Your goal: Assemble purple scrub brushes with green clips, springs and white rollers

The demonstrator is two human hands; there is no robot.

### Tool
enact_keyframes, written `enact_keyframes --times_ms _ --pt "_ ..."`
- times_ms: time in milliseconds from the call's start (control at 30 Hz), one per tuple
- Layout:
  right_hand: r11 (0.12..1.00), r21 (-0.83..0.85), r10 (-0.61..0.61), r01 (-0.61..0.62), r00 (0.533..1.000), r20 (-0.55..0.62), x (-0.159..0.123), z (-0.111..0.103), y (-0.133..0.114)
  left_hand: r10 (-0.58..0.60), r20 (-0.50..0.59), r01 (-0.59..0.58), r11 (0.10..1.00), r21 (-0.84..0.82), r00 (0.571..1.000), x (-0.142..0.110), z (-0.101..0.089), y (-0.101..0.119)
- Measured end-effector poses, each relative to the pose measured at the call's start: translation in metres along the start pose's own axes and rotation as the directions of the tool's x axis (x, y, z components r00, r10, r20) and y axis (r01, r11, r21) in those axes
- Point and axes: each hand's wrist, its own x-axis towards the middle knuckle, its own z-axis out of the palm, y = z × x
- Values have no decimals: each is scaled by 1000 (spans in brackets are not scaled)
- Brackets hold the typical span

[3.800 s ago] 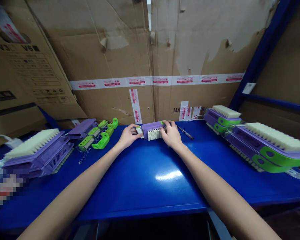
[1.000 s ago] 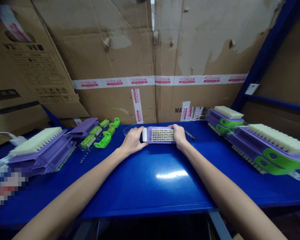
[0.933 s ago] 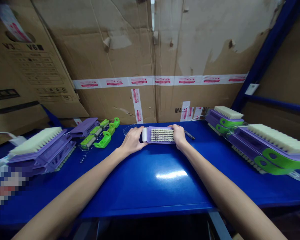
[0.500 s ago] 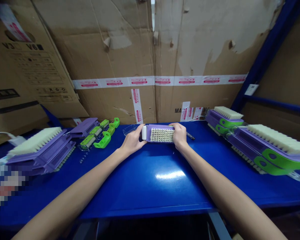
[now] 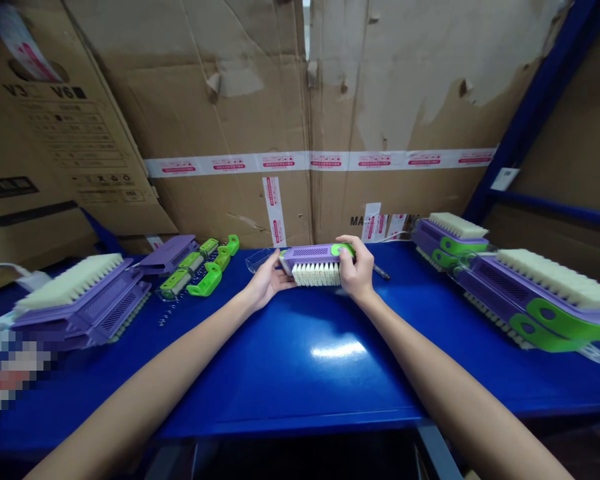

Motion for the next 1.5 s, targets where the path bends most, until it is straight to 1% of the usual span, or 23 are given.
enact_keyframes --times_ms 67,100,167,200,267,300,367,433,533,733,900,1000,1100,1167,1267,1300,1333,1433,1467,1500 --pt "999 34 25 -28 996 83 1 1 2 -12 -38 12 1000 -20 999 1 -3 0" --pt "996 60 58 -65 992 113 2 3 4 0 -51 -1 1000 -28 999 2 -4 1" --pt "977 120 160 -178 976 145 4 7 10 42 -75 -46 998 -41 996 2 -7 3" --pt "957 152 224 -246 963 149 4 9 13 62 -83 -66 997 -44 995 2 -8 4" --pt "903 202 348 -379 922 172 5 14 20 89 -71 -92 995 -44 993 2 -10 6" --pt "877 217 391 -429 899 196 4 16 22 96 -59 -98 994 -40 994 2 -11 6" --pt "842 235 433 -485 869 240 3 19 25 95 -38 -96 995 -27 995 1 -11 6" --pt "832 253 437 -495 863 253 3 19 25 78 -30 -78 997 -16 997 1 -11 5" --pt "818 290 443 -497 866 234 3 18 22 59 -34 -60 998 -16 998 0 -9 4" --pt "734 358 506 -577 816 279 4 18 20 109 -124 -112 994 -16 986 -1 -4 4" --pt "676 415 534 -609 793 294 4 17 17 104 -111 -104 995 8 988 -2 -4 4" --pt "666 429 532 -611 791 301 5 17 16 112 -119 -109 993 35 987 -3 -2 4" --pt "672 435 530 -599 800 281 4 19 16 144 -133 -132 987 93 981 -5 0 3" --pt "676 439 541 -592 803 250 3 21 16 173 -117 -158 979 130 978 -5 2 2" --pt "676 449 566 -584 802 191 3 24 17 205 -90 -192 973 130 975 -4 4 1" --pt "677 454 571 -579 803 172 2 24 17 218 -106 -204 971 128 970 -4 4 2" --pt "678 460 574 -574 804 158 2 24 17 238 -145 -220 967 130 960 -3 4 4" --pt "672 468 588 -574 798 134 3 25 17 318 -288 -284 946 155 903 -2 0 11" --pt "667 465 601 -582 789 126 3 25 17 334 -292 -297 941 163 896 -2 -2 14" --pt "661 461 618 -592 778 114 3 25 17 349 -262 -311 934 176 900 -2 -3 16"
